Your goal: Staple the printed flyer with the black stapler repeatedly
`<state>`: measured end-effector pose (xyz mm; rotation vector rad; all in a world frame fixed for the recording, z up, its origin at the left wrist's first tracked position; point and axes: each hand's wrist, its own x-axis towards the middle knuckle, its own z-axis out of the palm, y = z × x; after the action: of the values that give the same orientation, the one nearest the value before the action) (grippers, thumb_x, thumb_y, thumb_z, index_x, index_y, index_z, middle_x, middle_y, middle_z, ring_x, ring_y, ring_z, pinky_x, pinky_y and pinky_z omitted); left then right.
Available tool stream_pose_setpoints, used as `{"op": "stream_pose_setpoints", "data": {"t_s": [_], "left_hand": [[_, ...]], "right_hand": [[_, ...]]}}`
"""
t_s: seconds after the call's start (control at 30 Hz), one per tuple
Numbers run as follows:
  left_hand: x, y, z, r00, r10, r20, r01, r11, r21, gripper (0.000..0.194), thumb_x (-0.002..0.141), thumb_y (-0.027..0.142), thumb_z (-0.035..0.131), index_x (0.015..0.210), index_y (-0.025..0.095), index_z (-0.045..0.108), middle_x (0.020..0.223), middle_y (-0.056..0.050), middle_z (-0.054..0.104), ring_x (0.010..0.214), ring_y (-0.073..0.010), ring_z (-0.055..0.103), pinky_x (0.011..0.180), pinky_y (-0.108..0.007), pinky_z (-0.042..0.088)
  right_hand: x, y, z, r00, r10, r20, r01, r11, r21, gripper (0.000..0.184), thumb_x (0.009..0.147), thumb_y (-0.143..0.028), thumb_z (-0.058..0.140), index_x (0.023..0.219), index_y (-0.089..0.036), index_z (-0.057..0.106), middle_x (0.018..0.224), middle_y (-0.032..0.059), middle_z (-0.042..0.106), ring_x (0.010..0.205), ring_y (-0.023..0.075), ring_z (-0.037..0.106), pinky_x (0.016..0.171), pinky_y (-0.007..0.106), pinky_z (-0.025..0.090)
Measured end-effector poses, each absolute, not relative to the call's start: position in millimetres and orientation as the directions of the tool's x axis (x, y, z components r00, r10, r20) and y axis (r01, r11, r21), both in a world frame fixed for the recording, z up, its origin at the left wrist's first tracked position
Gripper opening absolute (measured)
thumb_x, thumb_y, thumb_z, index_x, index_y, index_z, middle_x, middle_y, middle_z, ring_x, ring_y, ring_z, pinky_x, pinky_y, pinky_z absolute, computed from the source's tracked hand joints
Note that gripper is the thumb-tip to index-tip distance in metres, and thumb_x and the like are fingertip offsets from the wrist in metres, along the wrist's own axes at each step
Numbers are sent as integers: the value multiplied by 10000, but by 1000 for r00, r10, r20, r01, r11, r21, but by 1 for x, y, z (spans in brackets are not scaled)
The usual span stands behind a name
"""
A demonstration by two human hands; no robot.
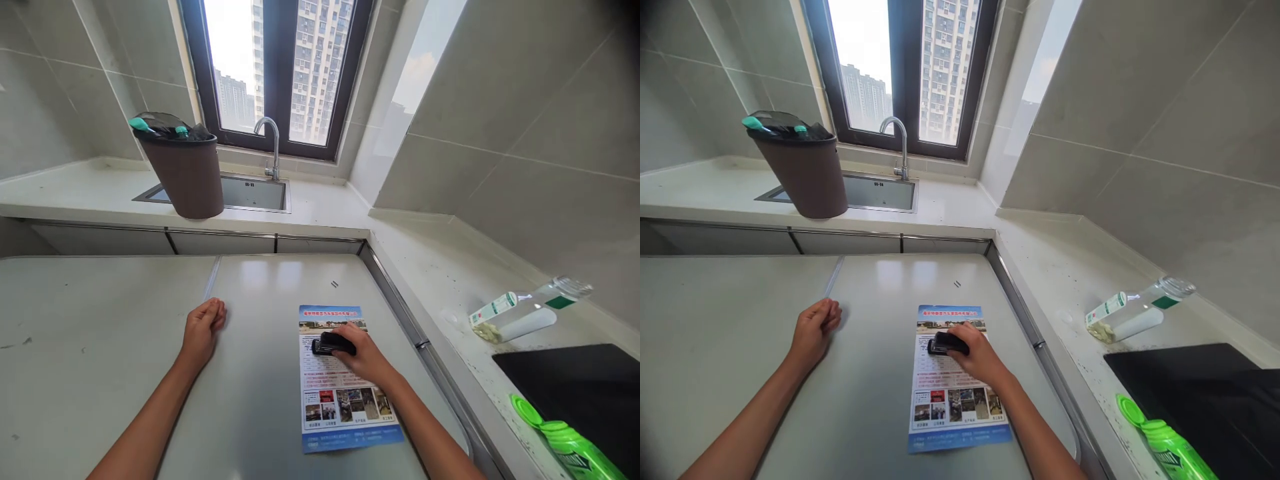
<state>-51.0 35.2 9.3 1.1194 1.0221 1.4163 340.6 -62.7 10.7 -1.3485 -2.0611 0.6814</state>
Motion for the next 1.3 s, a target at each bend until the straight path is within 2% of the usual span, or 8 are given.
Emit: {"op": "stream_pose_setpoints", "data": {"t_s": [0.07, 0.17, 0.37, 0.57, 0.77, 1.13, 1.3], "left_hand": [[-59, 40, 9, -55, 993, 105, -316, -117, 941, 482, 937, 419, 646, 590, 191, 402, 614, 33, 287, 516, -105, 240, 486, -274, 178], [-72, 46, 6, -30, 992, 120, -328, -123, 937, 551, 905, 381, 694, 548, 195, 318, 582, 47, 212, 501, -98, 224, 488, -284, 170], [-88, 50, 8, -32, 997, 77, -430, -83, 899, 537, 893, 328, 702, 553, 200, 306, 553, 56, 205, 467, -88, 212, 460, -281, 172], [-98, 50, 16, -12, 1000, -15, -654, 4, 757, 511, 863, 288, 665, 559, 208, 262, 513, 55, 188, 433, -101, 209, 417, -287, 221], [-106, 55, 14, 24, 999, -44, -621, 49, 783, 489, 863, 271, 675, 563, 207, 294, 505, 54, 222, 430, -97, 230, 411, -282, 225], [-100, 52, 16, -16, 997, -80, -726, 43, 687, 509, 864, 262, 648, 601, 203, 216, 523, 53, 184, 430, -102, 232, 406, -289, 223], [-104, 50, 20, -56, 996, -75, -761, 6, 649, 517, 869, 262, 642, 623, 199, 192, 515, 55, 190, 431, -102, 217, 408, -284, 237]], "right_hand": [[366, -64, 10, -322, 927, 195, 638, 364, -679, 298, 904, -224, 700, 1196, -264, 658, 1113, 67, 714, 1025, 264, 606, 896, 410, 495], [392, -62, 8, -333, 922, 198, 639, 375, -671, 302, 917, -280, 704, 1216, -265, 664, 1108, 72, 718, 1041, 268, 621, 922, 420, 496], [407, -58, 1, -291, 932, 217, 655, 359, -665, 324, 898, -327, 729, 1210, -255, 678, 1106, 79, 717, 1035, 268, 653, 925, 415, 510], [407, -51, 0, -319, 923, 213, 647, 377, -663, 345, 888, -323, 744, 1217, -247, 673, 1132, 82, 712, 1052, 264, 659, 945, 419, 508], [406, -49, 0, -323, 911, 257, 629, 409, -661, 322, 899, -351, 737, 1202, -255, 683, 1097, 76, 732, 1022, 265, 657, 927, 422, 508], [366, -44, -2, -372, 883, 287, 599, 464, -652, 278, 912, -356, 720, 1169, -255, 697, 1068, 72, 740, 969, 254, 637, 876, 406, 501], [370, -40, -3, -368, 888, 278, 571, 451, -686, 325, 902, -379, 738, 1206, -270, 705, 1081, 60, 754, 957, 248, 640, 880, 404, 506]]}}
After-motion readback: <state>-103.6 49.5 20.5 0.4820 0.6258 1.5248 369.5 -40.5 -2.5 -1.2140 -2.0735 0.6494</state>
